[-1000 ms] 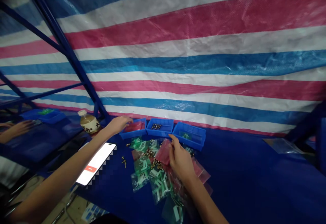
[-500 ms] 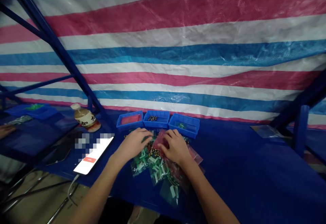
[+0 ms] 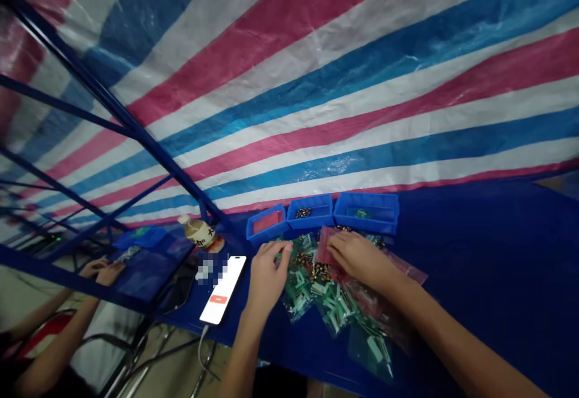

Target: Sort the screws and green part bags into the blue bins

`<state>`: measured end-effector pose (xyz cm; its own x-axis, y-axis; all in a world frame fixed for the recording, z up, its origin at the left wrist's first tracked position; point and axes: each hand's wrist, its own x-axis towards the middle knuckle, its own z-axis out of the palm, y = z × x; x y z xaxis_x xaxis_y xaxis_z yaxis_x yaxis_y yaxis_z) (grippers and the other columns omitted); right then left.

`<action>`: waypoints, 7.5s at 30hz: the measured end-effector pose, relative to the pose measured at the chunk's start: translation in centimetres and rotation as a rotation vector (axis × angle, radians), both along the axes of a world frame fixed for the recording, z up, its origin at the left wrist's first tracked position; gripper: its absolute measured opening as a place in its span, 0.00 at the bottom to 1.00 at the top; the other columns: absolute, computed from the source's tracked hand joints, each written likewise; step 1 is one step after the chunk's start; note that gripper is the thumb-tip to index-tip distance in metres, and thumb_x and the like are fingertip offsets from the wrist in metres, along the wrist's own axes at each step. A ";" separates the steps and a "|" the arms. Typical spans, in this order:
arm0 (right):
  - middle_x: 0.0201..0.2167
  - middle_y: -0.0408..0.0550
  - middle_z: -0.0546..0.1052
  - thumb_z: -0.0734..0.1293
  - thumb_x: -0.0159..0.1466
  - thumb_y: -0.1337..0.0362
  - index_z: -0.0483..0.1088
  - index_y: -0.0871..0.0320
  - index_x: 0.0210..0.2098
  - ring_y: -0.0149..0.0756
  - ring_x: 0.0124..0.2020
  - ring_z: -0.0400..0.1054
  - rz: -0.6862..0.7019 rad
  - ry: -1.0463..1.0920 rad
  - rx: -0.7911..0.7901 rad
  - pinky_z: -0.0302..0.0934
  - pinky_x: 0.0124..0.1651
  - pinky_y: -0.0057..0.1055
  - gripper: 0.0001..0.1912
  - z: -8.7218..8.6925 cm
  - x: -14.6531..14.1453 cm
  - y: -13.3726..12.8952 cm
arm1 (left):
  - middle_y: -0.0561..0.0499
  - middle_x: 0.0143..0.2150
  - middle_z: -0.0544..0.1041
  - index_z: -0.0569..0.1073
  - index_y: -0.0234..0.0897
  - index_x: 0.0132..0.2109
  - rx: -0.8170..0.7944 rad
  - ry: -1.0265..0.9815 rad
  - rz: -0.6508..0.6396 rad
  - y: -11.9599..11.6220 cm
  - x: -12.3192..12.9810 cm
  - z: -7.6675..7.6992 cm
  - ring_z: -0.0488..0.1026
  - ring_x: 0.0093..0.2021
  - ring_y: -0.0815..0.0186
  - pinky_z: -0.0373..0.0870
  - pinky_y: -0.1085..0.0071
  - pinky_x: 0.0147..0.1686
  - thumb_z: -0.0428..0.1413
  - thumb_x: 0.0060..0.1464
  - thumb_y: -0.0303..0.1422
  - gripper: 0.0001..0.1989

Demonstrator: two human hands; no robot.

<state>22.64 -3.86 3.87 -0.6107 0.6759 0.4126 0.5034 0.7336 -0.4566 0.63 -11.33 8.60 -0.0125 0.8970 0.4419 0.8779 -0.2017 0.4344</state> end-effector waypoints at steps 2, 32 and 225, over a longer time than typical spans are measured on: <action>0.39 0.52 0.78 0.58 0.66 0.69 0.74 0.57 0.39 0.43 0.44 0.70 0.014 0.036 0.009 0.62 0.50 0.42 0.12 0.1 0.3 0.1 | 0.48 0.43 0.79 0.77 0.41 0.45 -0.008 -0.001 -0.041 -0.1 0.7 -0.2 0.71 0.46 0.60 0.66 0.63 0.47 0.47 0.66 0.35 0.13; 0.25 0.40 0.74 0.72 0.56 0.52 0.69 0.57 0.35 0.28 0.23 0.65 0.117 0.803 -0.767 0.58 0.26 0.27 0.16 1.3 -0.2 -0.8 | 0.44 0.42 0.78 0.69 0.37 0.57 -0.303 -1.011 -0.211 -0.9 2.8 -2.4 0.74 0.32 0.67 0.68 0.74 0.26 0.63 0.51 0.45 0.29; 0.39 0.46 0.76 0.65 0.65 0.58 0.74 0.54 0.35 0.39 0.44 0.68 0.099 -0.018 -0.198 0.58 0.53 0.41 0.09 2.6 2.4 0.9 | 0.48 0.31 0.75 0.74 0.38 0.42 0.002 0.109 -0.353 7.8 0.8 -3.9 0.71 0.32 0.62 0.62 0.69 0.33 0.43 0.66 0.45 0.20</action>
<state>25.03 -3.00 6.45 -0.6843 0.6790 0.2658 0.4430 0.6766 -0.5882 1.45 -3.50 4.69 0.3454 0.8366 0.4253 0.7950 -0.5016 0.3410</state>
